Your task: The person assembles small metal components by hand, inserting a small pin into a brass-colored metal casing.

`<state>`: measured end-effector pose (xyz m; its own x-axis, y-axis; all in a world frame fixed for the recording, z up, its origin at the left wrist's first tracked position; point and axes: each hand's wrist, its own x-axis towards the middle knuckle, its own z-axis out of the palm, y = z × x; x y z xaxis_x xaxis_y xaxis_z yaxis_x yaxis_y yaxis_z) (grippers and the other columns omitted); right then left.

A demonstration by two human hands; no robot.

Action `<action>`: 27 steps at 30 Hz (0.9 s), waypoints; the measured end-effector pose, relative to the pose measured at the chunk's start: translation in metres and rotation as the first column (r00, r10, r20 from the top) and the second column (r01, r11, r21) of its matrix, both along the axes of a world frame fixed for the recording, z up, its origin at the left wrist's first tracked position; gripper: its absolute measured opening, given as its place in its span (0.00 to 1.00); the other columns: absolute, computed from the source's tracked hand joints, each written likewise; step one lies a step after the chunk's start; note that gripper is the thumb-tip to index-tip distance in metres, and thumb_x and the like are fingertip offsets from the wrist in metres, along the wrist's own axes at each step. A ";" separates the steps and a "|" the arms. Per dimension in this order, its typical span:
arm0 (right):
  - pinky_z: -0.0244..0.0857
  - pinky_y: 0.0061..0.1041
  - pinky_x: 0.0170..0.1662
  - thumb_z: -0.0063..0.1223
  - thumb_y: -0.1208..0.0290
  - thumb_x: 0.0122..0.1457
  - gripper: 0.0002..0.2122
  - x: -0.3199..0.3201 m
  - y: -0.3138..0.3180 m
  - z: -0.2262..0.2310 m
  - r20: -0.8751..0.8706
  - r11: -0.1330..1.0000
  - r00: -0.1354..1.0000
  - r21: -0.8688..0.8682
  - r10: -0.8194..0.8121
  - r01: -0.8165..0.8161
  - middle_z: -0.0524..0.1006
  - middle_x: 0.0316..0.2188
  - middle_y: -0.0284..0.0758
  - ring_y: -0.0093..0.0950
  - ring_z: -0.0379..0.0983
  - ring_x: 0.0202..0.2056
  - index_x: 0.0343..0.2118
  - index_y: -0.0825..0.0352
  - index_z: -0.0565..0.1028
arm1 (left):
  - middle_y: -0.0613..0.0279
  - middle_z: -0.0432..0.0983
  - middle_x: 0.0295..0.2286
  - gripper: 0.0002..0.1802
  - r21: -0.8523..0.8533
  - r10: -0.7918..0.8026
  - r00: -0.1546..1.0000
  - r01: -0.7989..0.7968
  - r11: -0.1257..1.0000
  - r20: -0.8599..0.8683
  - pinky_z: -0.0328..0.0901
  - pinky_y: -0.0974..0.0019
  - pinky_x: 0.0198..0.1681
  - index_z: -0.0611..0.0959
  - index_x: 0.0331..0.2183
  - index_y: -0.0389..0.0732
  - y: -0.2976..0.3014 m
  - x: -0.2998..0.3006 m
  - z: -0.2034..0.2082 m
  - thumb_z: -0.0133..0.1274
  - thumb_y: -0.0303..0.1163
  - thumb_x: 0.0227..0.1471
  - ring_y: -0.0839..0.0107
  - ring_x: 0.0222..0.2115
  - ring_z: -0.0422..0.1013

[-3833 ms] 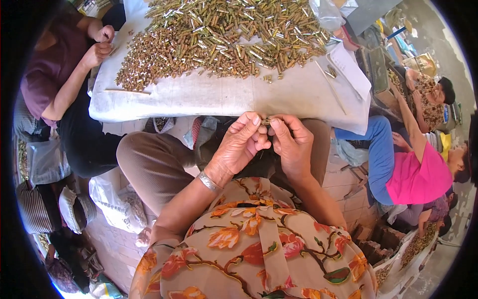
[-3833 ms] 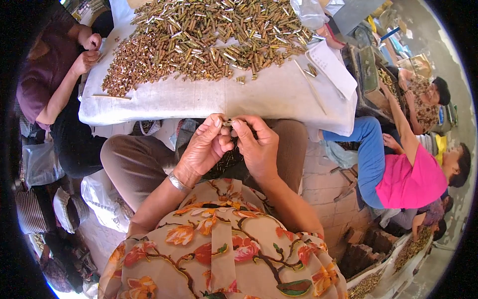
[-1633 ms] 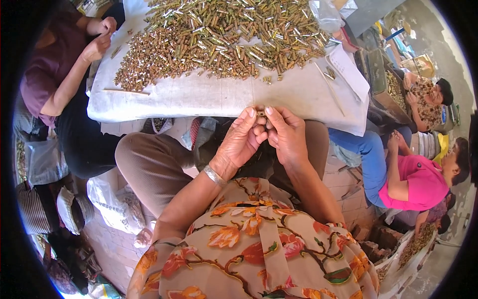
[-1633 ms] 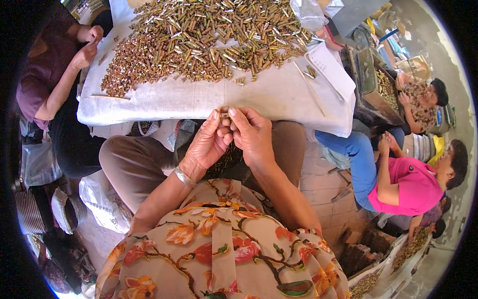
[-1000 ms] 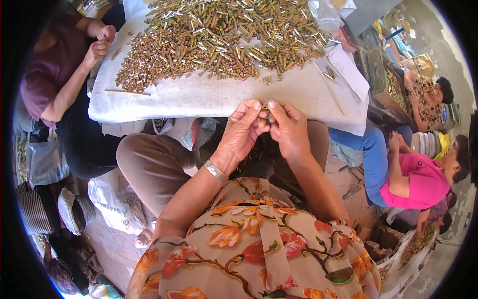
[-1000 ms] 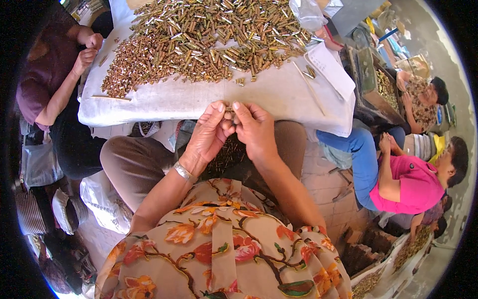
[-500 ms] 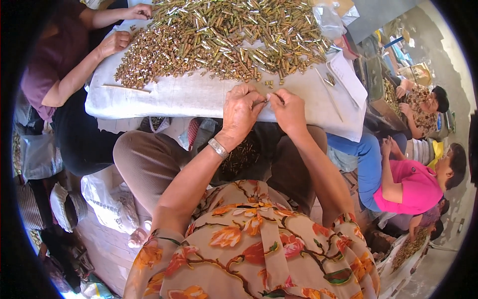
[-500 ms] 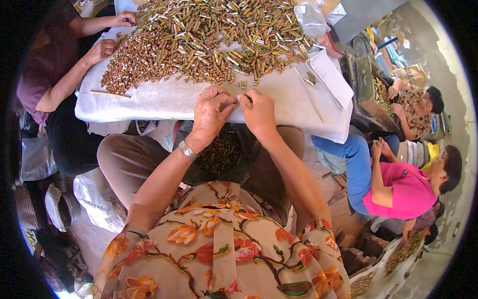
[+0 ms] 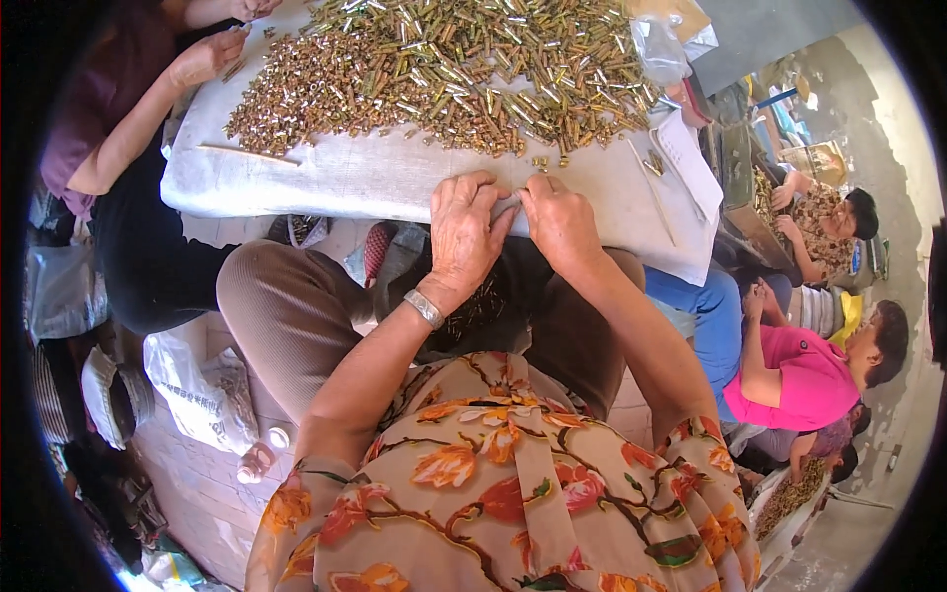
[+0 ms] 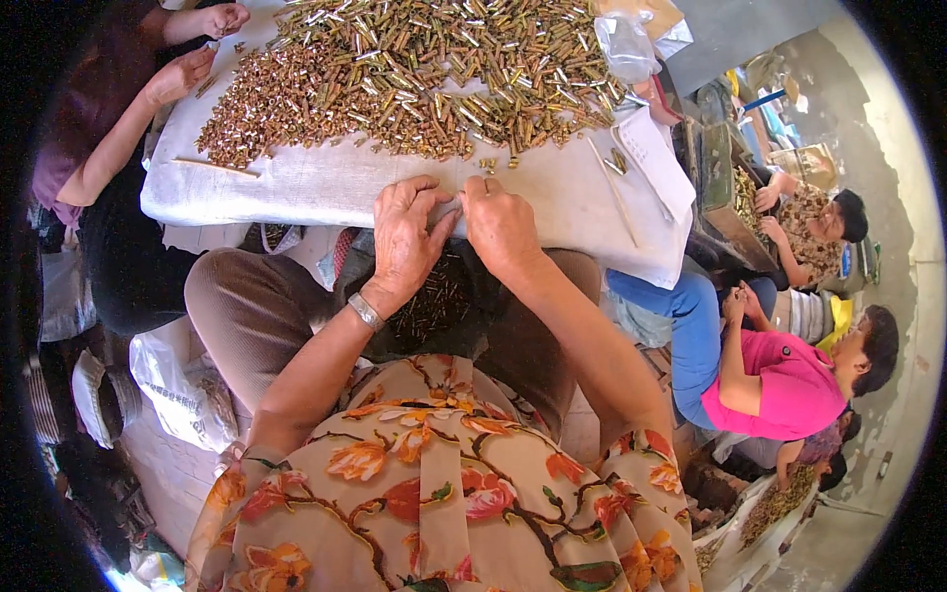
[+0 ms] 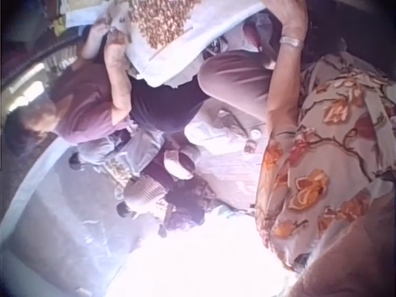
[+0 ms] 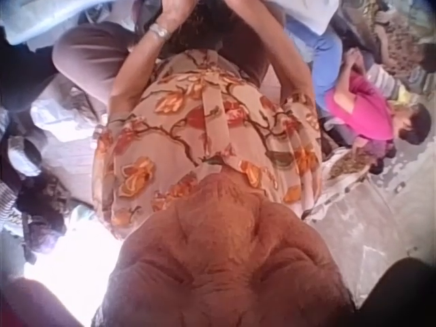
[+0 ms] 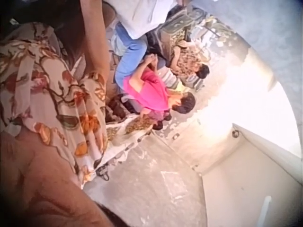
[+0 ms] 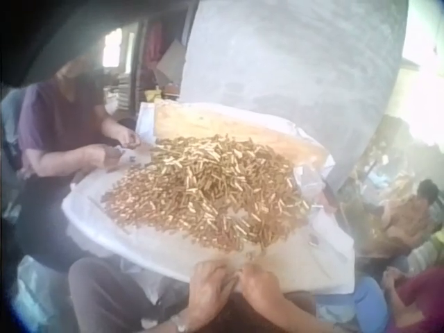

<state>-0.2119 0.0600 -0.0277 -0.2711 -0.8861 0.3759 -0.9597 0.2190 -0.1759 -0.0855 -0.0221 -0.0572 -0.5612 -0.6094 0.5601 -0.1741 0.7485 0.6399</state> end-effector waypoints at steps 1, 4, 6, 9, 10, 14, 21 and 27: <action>0.69 0.36 0.22 0.53 0.70 0.55 0.08 -0.002 -0.001 0.000 -0.010 1.000 0.999 0.005 0.031 -0.031 0.74 0.22 0.43 0.43 0.74 0.21 0.28 0.68 0.67 | 0.57 0.71 0.39 0.14 -0.005 -0.002 1.000 0.002 1.000 -0.009 0.59 0.57 0.46 0.79 0.32 0.39 0.000 0.000 -0.001 0.62 0.27 0.38 0.56 0.41 0.66; 0.69 0.36 0.22 0.53 0.70 0.54 0.08 -0.005 0.002 -0.005 0.005 1.000 1.000 -0.004 0.022 -0.022 0.74 0.23 0.43 0.42 0.74 0.21 0.27 0.68 0.67 | 0.56 0.70 0.41 0.15 -0.017 -0.002 1.000 0.002 1.000 -0.012 0.58 0.56 0.47 0.79 0.33 0.39 0.001 0.000 0.000 0.62 0.28 0.38 0.56 0.42 0.65; 0.68 0.36 0.23 0.54 0.71 0.54 0.08 -0.004 0.001 -0.008 0.012 0.999 1.000 -0.028 0.022 -0.021 0.74 0.22 0.43 0.42 0.73 0.22 0.27 0.69 0.67 | 0.56 0.70 0.42 0.15 -0.022 -0.004 1.000 0.004 1.000 -0.003 0.58 0.56 0.48 0.79 0.33 0.39 0.003 0.001 0.001 0.62 0.28 0.38 0.55 0.43 0.65; 0.67 0.37 0.25 0.54 0.72 0.54 0.08 -0.006 -0.001 -0.002 0.154 0.997 0.988 -0.071 0.015 -0.004 0.74 0.22 0.45 0.44 0.73 0.23 0.26 0.69 0.68 | 0.56 0.70 0.43 0.16 -0.041 -0.004 1.000 0.004 0.999 -0.006 0.57 0.55 0.49 0.79 0.34 0.39 0.001 0.001 -0.002 0.62 0.28 0.39 0.55 0.44 0.64; 0.66 0.38 0.26 0.54 0.72 0.54 0.08 -0.008 -0.002 0.002 0.286 0.997 0.958 -0.081 0.012 0.011 0.73 0.22 0.45 0.45 0.72 0.24 0.25 0.69 0.68 | 0.56 0.70 0.43 0.16 -0.051 -0.005 1.000 0.005 0.999 -0.004 0.57 0.55 0.49 0.79 0.35 0.39 0.000 0.001 -0.003 0.62 0.28 0.39 0.55 0.44 0.64; 0.64 0.39 0.28 0.55 0.72 0.54 0.08 -0.001 -0.002 0.016 0.370 0.991 0.929 -0.131 0.026 0.025 0.73 0.22 0.46 0.47 0.71 0.26 0.25 0.69 0.68 | 0.56 0.69 0.43 0.16 -0.073 -0.013 1.000 0.012 0.997 -0.019 0.57 0.54 0.50 0.79 0.35 0.39 0.001 0.002 -0.005 0.62 0.29 0.39 0.54 0.45 0.64; 0.64 0.38 0.27 0.54 0.73 0.55 0.07 -0.009 0.005 0.001 0.230 0.992 0.973 -0.122 -0.013 0.042 0.73 0.23 0.45 0.46 0.71 0.26 0.27 0.69 0.69 | 0.56 0.68 0.44 0.17 -0.075 -0.012 1.000 0.011 0.997 -0.006 0.57 0.53 0.50 0.79 0.36 0.40 0.000 0.000 -0.005 0.61 0.29 0.40 0.54 0.45 0.63; 0.64 0.36 0.27 0.55 0.73 0.55 0.07 -0.003 0.008 0.000 0.318 0.971 0.948 -0.224 -0.012 0.088 0.73 0.23 0.46 0.46 0.71 0.25 0.27 0.69 0.69 | 0.57 0.68 0.44 0.17 -0.081 -0.024 1.000 0.023 0.996 -0.011 0.56 0.53 0.50 0.79 0.37 0.40 0.001 0.003 -0.006 0.61 0.29 0.40 0.54 0.45 0.63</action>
<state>-0.2153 0.0683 -0.0280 -0.4499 -0.7663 0.4586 -0.8367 0.1822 -0.5164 -0.0830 -0.0212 -0.0627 -0.5677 -0.5488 0.6136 -0.1486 0.8014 0.5793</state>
